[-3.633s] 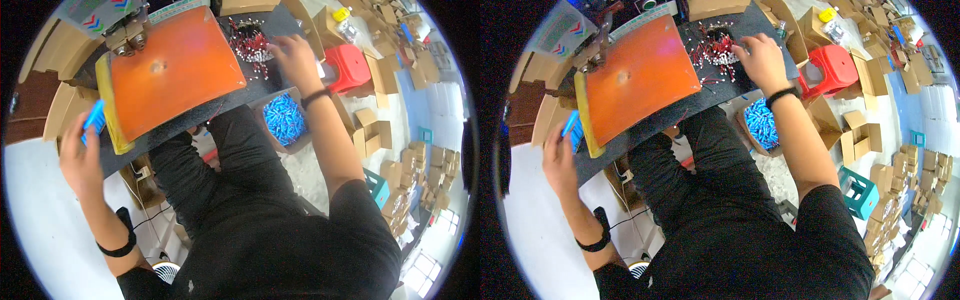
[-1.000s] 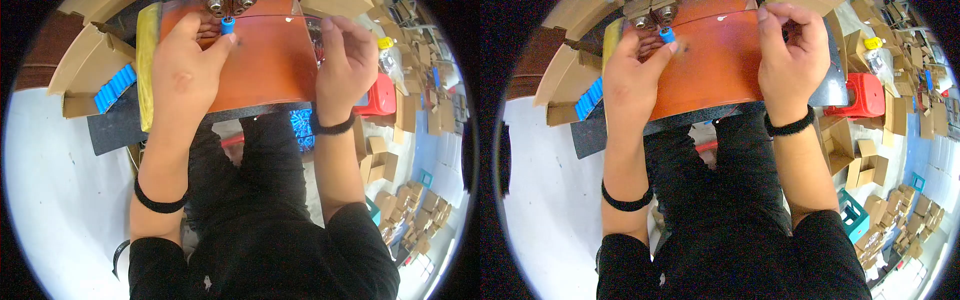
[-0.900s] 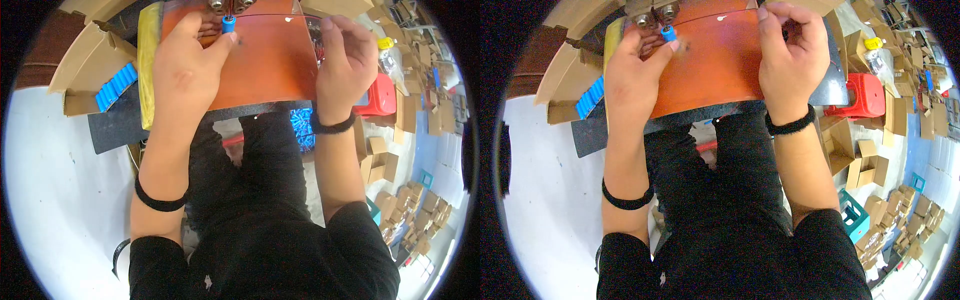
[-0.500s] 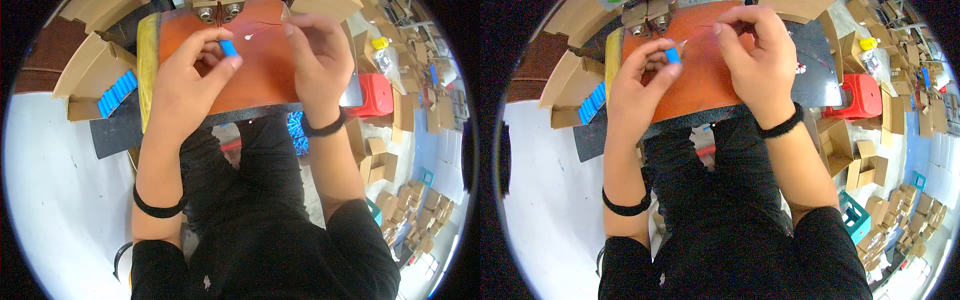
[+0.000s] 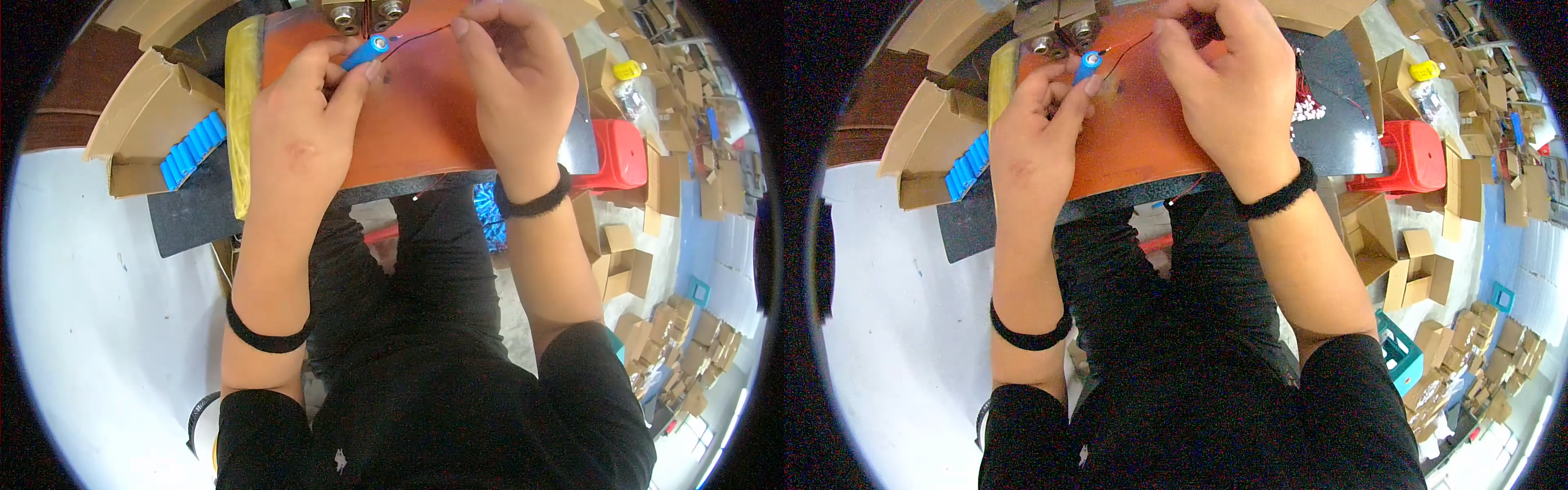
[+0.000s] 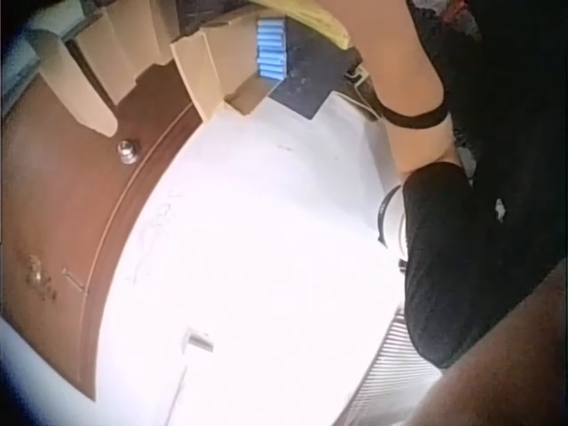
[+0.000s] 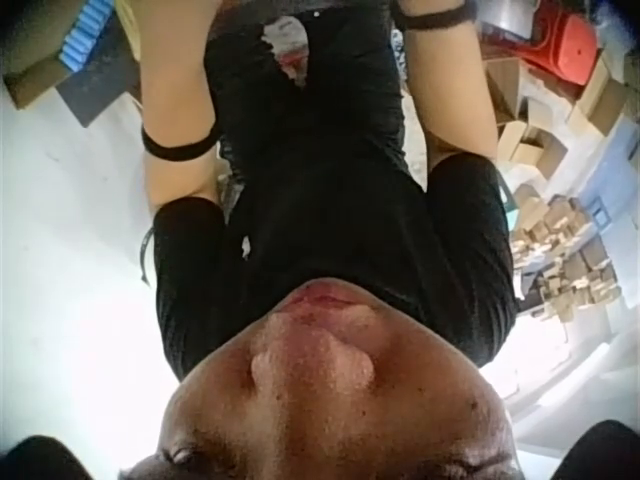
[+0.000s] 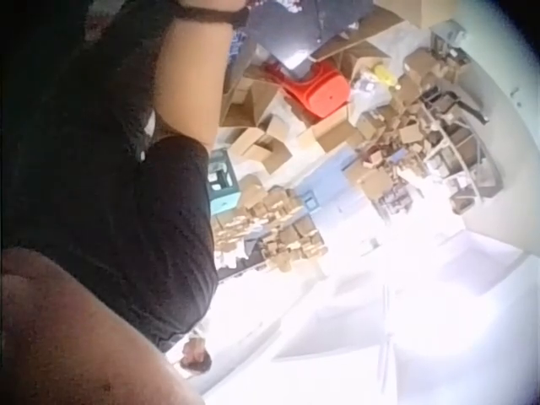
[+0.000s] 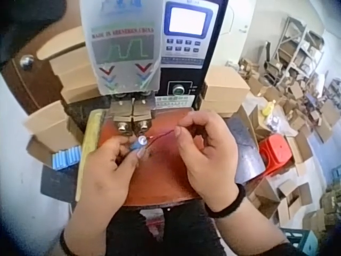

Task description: The person picks up a battery and a wire, positions them under the welding machine, and welds the wire to the battery. This process is repeated for several batteries, with the person occasionally reaching for more wires from a pile on the table.

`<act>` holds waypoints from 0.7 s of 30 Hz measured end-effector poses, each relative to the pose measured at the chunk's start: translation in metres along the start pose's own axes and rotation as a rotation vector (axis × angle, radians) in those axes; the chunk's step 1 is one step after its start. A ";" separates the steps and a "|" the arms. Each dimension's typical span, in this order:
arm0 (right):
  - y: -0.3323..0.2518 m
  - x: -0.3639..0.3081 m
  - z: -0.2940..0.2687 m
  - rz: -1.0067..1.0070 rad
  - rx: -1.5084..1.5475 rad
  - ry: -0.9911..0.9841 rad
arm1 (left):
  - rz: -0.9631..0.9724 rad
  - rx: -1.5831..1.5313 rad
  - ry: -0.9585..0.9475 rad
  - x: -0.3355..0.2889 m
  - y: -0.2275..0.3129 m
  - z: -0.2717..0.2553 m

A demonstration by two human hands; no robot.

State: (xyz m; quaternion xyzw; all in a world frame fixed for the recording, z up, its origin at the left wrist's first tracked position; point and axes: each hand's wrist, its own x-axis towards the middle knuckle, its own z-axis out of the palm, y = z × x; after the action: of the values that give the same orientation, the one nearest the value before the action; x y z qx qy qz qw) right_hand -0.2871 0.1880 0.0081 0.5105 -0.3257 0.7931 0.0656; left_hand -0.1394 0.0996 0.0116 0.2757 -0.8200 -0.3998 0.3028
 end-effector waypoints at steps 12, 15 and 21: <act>-0.045 0.019 0.012 0.339 -0.876 -0.175 | 0.155 0.110 -0.028 0.001 0.003 0.003; -0.042 0.018 0.014 0.307 -0.871 -0.189 | 0.170 0.200 -0.059 0.000 -0.003 0.003; -0.037 0.015 0.015 0.291 -0.865 -0.239 | 0.137 0.215 -0.038 -0.001 0.000 0.002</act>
State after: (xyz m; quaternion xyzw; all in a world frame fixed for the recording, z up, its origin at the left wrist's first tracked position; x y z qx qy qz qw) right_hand -0.2665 0.2054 0.0412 0.4729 -0.6997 0.5214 0.1224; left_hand -0.1401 0.1016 0.0099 0.2422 -0.8807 -0.2932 0.2825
